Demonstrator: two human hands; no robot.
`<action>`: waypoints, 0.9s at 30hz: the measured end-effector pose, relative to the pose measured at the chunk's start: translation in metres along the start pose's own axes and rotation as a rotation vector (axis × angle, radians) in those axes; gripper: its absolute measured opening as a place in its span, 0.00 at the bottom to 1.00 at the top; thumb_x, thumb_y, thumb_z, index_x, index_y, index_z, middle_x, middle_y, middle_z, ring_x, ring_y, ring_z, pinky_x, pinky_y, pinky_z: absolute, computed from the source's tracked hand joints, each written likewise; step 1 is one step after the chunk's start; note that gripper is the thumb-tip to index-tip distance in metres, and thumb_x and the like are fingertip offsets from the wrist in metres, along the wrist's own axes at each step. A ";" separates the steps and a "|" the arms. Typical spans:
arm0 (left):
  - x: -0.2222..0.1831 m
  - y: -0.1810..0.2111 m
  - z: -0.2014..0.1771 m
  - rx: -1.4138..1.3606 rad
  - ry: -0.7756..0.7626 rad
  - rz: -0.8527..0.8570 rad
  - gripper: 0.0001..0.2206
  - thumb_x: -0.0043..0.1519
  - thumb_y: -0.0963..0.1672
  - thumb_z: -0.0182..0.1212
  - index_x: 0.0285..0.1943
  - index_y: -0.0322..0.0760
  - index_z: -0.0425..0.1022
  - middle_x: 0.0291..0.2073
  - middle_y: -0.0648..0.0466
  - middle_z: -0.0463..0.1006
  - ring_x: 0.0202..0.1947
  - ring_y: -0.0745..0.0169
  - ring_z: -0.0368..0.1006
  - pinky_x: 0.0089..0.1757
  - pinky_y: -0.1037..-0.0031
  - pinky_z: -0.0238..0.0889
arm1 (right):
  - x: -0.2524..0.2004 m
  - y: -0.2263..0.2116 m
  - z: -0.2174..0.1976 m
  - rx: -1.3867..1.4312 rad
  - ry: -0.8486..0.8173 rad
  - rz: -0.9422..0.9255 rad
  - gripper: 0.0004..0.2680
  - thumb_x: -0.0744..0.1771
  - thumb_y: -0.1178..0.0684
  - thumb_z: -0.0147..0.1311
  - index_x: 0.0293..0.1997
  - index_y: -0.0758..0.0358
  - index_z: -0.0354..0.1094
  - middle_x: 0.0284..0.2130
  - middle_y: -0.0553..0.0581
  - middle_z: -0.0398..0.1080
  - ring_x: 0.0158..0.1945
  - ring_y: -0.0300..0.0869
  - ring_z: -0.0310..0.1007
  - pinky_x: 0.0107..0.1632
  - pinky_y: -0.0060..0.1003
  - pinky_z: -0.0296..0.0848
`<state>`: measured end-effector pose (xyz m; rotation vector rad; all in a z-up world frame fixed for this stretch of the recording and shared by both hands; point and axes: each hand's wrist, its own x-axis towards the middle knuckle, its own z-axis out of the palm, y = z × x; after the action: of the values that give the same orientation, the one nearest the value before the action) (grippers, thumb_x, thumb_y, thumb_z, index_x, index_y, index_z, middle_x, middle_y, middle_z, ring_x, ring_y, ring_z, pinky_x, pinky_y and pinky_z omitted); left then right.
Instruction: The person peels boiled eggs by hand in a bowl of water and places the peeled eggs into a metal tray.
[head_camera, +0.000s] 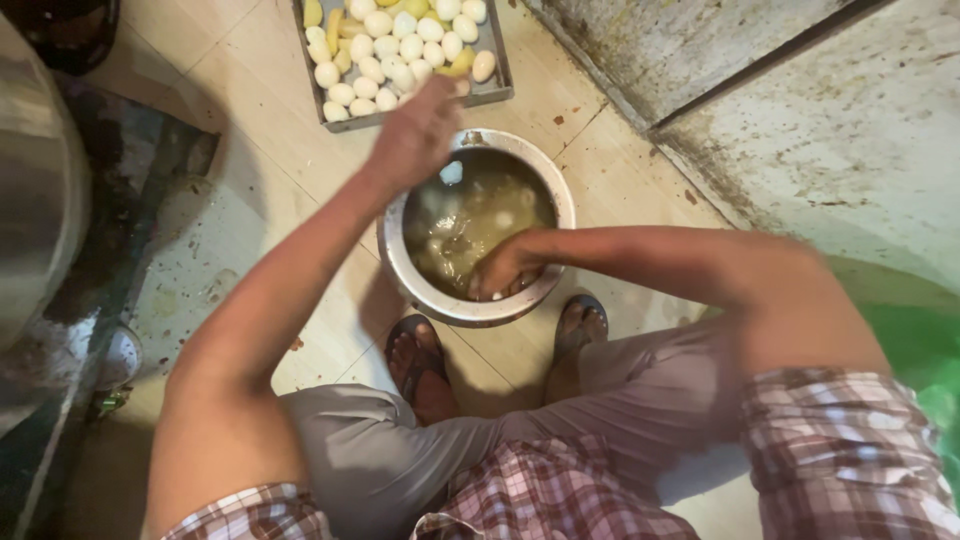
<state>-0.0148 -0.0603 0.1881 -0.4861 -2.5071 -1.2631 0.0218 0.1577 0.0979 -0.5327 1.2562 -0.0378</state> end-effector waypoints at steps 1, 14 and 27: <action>0.002 0.010 0.002 0.148 -0.033 0.226 0.15 0.72 0.40 0.56 0.67 0.35 0.70 0.52 0.43 0.76 0.49 0.44 0.74 0.51 0.58 0.70 | 0.000 0.000 -0.005 -0.003 0.002 -0.003 0.15 0.68 0.48 0.50 0.62 0.51 0.68 0.37 0.56 0.64 0.39 0.48 0.58 0.39 0.47 0.58; -0.031 0.028 0.036 0.298 -0.717 0.015 0.24 0.53 0.42 0.62 0.61 0.33 0.71 0.59 0.41 0.72 0.54 0.41 0.73 0.52 0.57 0.66 | -0.044 -0.013 -0.001 0.032 0.234 -0.125 0.15 0.68 0.50 0.51 0.62 0.60 0.70 0.51 0.55 0.74 0.47 0.41 0.73 0.48 0.40 0.74; -0.067 -0.025 0.087 0.284 -0.628 -0.276 0.11 0.59 0.44 0.60 0.46 0.33 0.81 0.42 0.39 0.81 0.44 0.39 0.79 0.44 0.54 0.72 | -0.021 0.000 -0.019 -0.274 0.519 -0.053 0.19 0.73 0.36 0.40 0.63 0.56 0.69 0.53 0.60 0.77 0.52 0.49 0.77 0.57 0.45 0.71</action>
<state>0.0258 -0.0149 0.0934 -0.5448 -3.3136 -0.9025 -0.0021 0.1572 0.1133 -0.8269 1.7671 -0.0502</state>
